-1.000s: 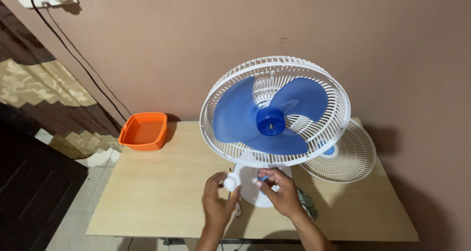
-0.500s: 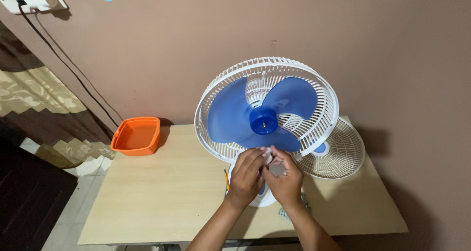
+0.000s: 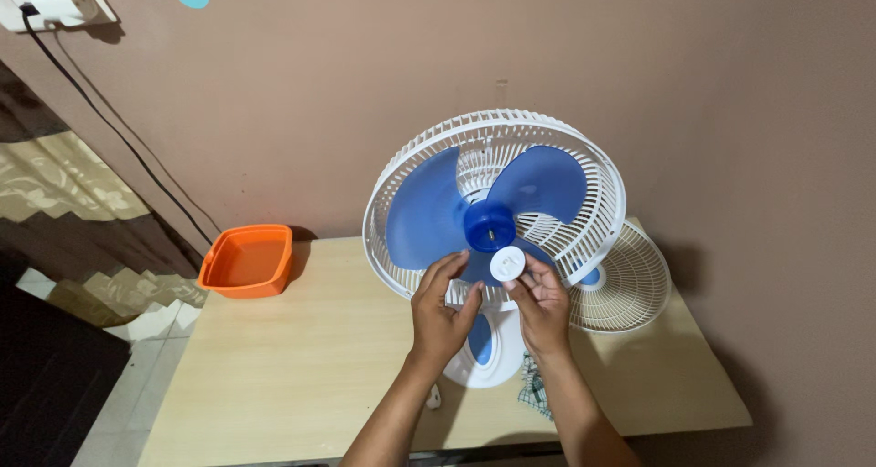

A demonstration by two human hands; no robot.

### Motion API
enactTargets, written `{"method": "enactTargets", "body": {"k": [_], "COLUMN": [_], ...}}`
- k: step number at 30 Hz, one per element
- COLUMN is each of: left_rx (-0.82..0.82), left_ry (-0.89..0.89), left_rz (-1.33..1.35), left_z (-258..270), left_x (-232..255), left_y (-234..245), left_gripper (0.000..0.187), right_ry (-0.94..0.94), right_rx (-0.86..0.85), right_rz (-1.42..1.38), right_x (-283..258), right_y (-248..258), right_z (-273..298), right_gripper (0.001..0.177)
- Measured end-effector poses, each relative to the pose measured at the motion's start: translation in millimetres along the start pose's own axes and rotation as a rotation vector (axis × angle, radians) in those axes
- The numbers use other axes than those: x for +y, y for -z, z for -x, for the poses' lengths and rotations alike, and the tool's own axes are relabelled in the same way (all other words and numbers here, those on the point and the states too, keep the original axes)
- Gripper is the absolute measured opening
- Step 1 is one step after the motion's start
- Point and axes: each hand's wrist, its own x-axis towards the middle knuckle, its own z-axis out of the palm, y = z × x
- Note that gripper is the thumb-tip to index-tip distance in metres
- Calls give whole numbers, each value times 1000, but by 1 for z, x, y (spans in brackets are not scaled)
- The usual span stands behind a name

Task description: The person assembles a white and blue table fan on a wooden table. They wipe the fan's neck and base with a cloth, then attach the front cage, secure it with a nut, and install the blue fan blades. Finally, they wipe the blades and secure them with a cap.

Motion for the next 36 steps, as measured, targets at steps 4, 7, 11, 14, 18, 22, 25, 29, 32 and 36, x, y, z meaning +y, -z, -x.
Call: {"method": "enactTargets", "body": {"k": [4, 7, 11, 14, 18, 22, 25, 29, 32, 36], "left_rx": [1, 7, -21, -40, -46, -65, -101, -144, -160, -159], "left_ry": [-42, -84, -38, -24, -37, -48, -25, -15, -4, -66], "left_rz": [-11, -46, -21, -10, -10, -16, 7, 57, 63, 64], "left_z": [-5, -13, -27, -34, -37, -37, -38, -37, -38, -39], "left_x": [2, 3, 2, -1, -2, -5, -10, -13, -12, -8], "left_y": [3, 4, 5, 6, 8, 13, 14, 13, 12, 12], "left_gripper": [38, 37, 36, 35, 35, 35, 34, 29, 26, 31], "right_ry": [44, 248, 478, 575, 754, 751, 741, 737, 706, 689], "right_rx": [9, 3, 100, 149, 170, 180, 184, 210, 203, 174], "right_rz": [53, 276, 704, 905, 1003, 1036, 1071, 1130, 1108, 1103], "right_x": [-1, -7, -27, -34, -32, -29, -29, -30, -30, -29], "right_y": [-4, -18, -43, -59, -72, -81, -87, -91, -91, -87], "right_z": [0, 2, 1, 0, -7, -9, -10, -9, -8, -6], "right_gripper": [45, 43, 41, 43, 43, 44, 45, 45, 44, 47]}}
